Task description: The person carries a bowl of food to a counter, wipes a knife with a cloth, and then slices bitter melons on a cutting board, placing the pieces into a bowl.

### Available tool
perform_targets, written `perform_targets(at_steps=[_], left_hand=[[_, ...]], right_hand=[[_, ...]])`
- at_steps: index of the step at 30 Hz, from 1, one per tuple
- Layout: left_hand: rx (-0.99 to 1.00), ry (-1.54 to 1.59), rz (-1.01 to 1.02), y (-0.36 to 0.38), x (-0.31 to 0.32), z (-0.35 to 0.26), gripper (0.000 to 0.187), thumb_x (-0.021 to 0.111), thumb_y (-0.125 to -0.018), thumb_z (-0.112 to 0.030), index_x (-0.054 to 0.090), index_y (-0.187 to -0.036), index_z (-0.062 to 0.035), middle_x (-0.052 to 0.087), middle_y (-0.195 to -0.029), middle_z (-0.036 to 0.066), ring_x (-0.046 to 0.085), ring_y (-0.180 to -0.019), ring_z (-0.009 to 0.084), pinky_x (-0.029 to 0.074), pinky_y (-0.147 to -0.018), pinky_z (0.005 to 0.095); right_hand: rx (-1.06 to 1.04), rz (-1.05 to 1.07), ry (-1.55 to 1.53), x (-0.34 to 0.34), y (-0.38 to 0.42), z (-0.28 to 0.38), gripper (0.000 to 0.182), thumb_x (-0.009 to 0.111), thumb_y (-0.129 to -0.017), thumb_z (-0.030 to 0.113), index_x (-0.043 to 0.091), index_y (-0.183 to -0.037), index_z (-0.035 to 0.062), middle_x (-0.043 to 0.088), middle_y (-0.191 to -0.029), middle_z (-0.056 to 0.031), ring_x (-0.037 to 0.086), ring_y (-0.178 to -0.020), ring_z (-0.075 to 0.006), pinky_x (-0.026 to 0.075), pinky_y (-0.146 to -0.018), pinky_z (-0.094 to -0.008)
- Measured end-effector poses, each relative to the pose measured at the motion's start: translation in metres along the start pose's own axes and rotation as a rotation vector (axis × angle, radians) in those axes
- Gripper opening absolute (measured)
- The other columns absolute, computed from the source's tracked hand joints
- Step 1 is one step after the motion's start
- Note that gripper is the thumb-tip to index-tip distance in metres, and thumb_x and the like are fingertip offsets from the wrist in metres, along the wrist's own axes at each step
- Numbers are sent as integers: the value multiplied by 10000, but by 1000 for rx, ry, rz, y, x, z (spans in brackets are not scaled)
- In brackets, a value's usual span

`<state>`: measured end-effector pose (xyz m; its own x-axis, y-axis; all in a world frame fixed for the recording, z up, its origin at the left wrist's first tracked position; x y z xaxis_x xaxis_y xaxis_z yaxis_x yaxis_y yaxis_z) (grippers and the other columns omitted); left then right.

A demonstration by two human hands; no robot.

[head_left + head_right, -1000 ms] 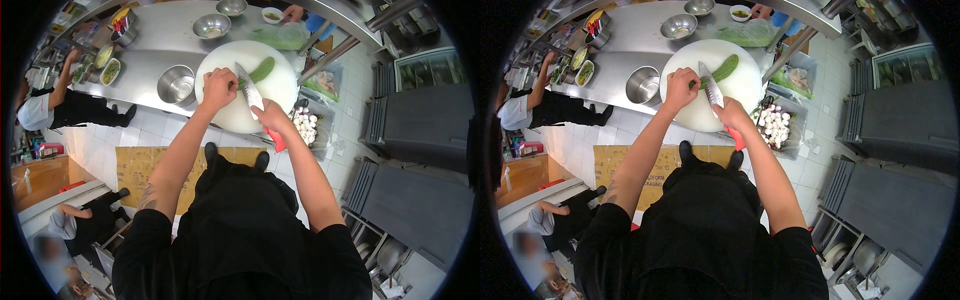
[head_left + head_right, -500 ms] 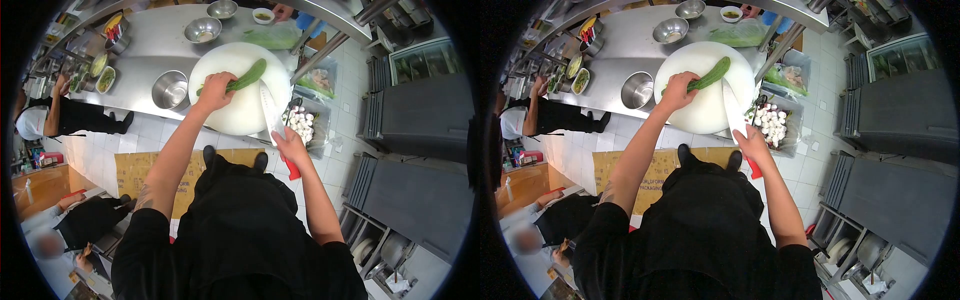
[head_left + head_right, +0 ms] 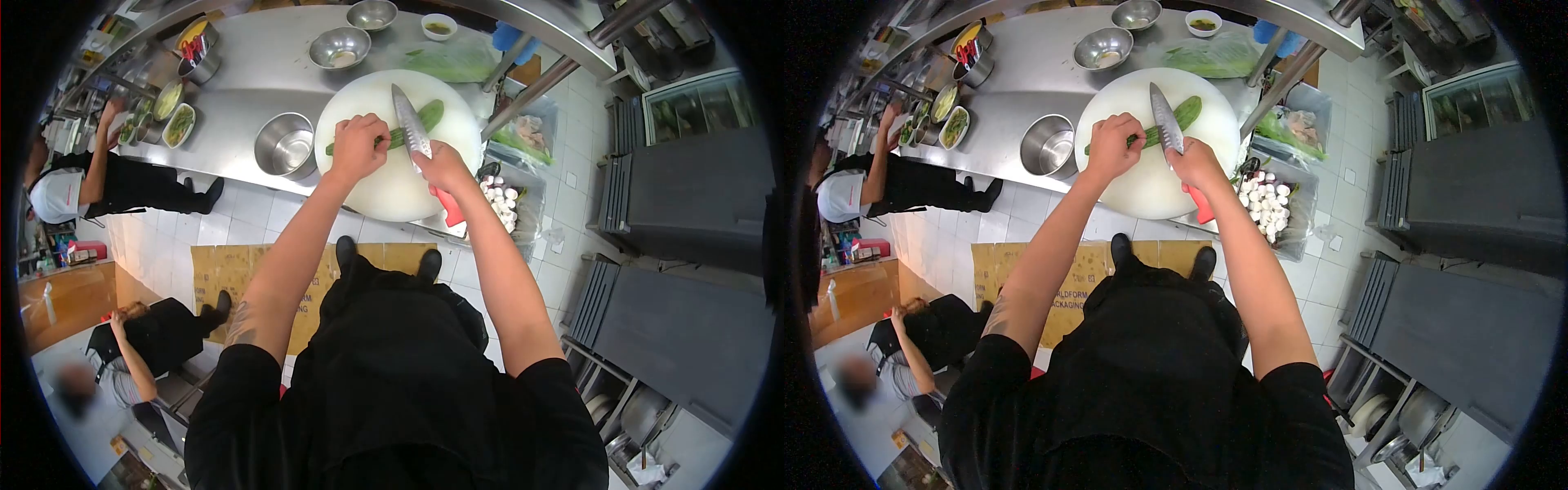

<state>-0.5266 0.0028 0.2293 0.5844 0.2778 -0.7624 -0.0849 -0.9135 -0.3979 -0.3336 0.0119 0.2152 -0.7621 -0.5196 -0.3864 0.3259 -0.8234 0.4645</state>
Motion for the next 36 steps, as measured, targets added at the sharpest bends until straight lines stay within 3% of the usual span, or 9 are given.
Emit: perform_targets(at_steps=[5,10,15,18,21,23,28,32,36], left_hand=[[-12,-25,-31,-2,-1,-3,153,724,-704,-35,702,-784,-163,671,-918,-24,646,-940,258,417,-937,501],[-63,-127,67,-5,1,-4,146,751,-731,-48,719,-810,-167,705,-967,-38,651,-993,250,402,-960,498],[-41,-84,103,-9,-4,-5,155,776,-768,-72,739,-894,-155,725,-1030,-4,659,-1056,271,419,-968,494],[0,52,97,-10,4,-5,257,805,-801,-92,741,-1045,-143,735,-1087,42,665,-1114,294,435,-1010,490],[38,77,155,-6,15,-6,371,830,-814,-104,718,-1167,-128,734,-1121,76,668,-1147,311,444,-1052,483],[50,83,240,-7,16,0,391,847,-819,-102,713,-1186,-91,743,-1138,105,682,-1166,310,458,-1065,478],[116,89,121,-8,-2,-10,258,821,-808,-86,732,-1045,-132,717,-1058,53,680,-1030,290,463,-990,484],[95,65,72,-9,5,-12,122,785,-781,-65,728,-861,-137,695,-952,3,660,-967,264,453,-953,474],[33,17,43,-9,8,-13,105,761,-759,-57,725,-805,-144,697,-912,-22,652,-979,253,435,-980,486]], right_hand=[[39,94,-21,9,17,-11,461,677,-1050,321,595,-1192,-110,647,-727,-138,614,-454,-230,485,-461,-393],[32,138,60,28,41,-38,414,661,-1068,336,612,-1108,-73,680,-762,-166,672,-492,-274,532,-527,-441],[96,233,140,36,130,-69,415,660,-1081,349,618,-1121,-62,681,-790,-178,636,-469,-224,507,-482,-406],[184,223,-85,13,166,-89,389,665,-1082,341,625,-1131,-43,685,-778,-150,595,-442,-188,482,-444,-378],[175,14,-140,-12,153,-92,364,667,-1084,329,633,-1115,-33,671,-724,-101,567,-428,-171,472,-427,-360],[81,-75,-72,-14,131,-79,368,662,-1083,324,633,-1076,-43,668,-683,-128,603,-432,-212,497,-444,-392],[-43,-133,-45,-2,56,-41,355,653,-1065,298,639,-1076,-56,695,-715,-187,655,-459,-278,529,-475,-434],[-26,-111,7,-11,18,-8,350,645,-1053,287,648,-1083,-62,702,-745,-179,665,-477,-281,547,-507,-436],[9,-41,0,-16,-1,2,386,658,-1050,304,649,-1124,-75,685,-756,-158,646,-477,-259,530,-497,-426]])
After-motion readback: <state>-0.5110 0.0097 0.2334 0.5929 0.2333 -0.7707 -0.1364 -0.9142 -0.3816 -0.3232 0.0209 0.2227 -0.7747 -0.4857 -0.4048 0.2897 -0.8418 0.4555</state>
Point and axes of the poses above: each hand's wrist, its own y-axis away from the middle knuckle, its own x-axis out of the palm, z = x × y, the point moved 7 cm from there along -y, towards the middle knuckle
